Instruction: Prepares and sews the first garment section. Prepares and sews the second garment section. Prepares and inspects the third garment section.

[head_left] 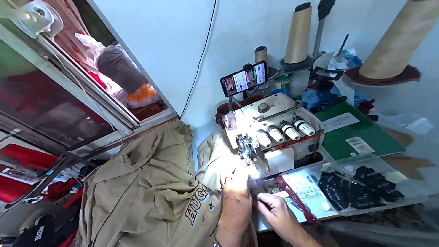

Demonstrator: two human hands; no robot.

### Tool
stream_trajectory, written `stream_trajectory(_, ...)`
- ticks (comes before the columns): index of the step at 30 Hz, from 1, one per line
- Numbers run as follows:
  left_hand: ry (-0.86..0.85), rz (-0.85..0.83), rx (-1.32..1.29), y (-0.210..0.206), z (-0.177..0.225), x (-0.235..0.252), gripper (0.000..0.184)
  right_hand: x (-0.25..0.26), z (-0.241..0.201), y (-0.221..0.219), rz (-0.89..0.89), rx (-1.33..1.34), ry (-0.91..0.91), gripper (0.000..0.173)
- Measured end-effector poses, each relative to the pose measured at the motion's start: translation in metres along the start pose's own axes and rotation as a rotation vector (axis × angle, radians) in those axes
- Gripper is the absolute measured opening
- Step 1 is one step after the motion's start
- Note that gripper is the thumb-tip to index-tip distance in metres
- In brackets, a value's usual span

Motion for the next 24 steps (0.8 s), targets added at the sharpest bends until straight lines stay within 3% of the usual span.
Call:
stream_trajectory(4, 0.296, -0.224, -0.212, 0.0, -0.033, 0.026, 0.03, 0.001, 0.003, 0.0, -0.027, 0.025, -0.003, 0.027)
stream_trajectory(7, 0.375, -0.199, -0.3, 0.003, -0.041, 0.042, 0.025, 0.001, 0.004, 0.0, -0.037, 0.045, -0.008, 0.026)
stream_trajectory(11, 0.508, -0.153, -0.234, 0.009, -0.049, 0.036, 0.027, 0.001, 0.004, -0.001, -0.049, 0.038, 0.005, 0.027)
stream_trajectory(19, 0.384, 0.119, -0.217, 0.032, -0.05, -0.018, 0.026, 0.001, 0.006, -0.003, -0.053, 0.026, 0.016, 0.027)
stream_trajectory(24, 0.319, 0.188, -0.276, 0.042, -0.023, -0.058, 0.03, 0.003, -0.01, -0.007, -0.031, 0.129, -0.111, 0.03)
Point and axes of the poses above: each hand's wrist, its own x-axis towards the middle knuckle, its own y-axis out of the back of the hand, z = x × y, the point moved 5 cm from there along x, towards the middle knuckle
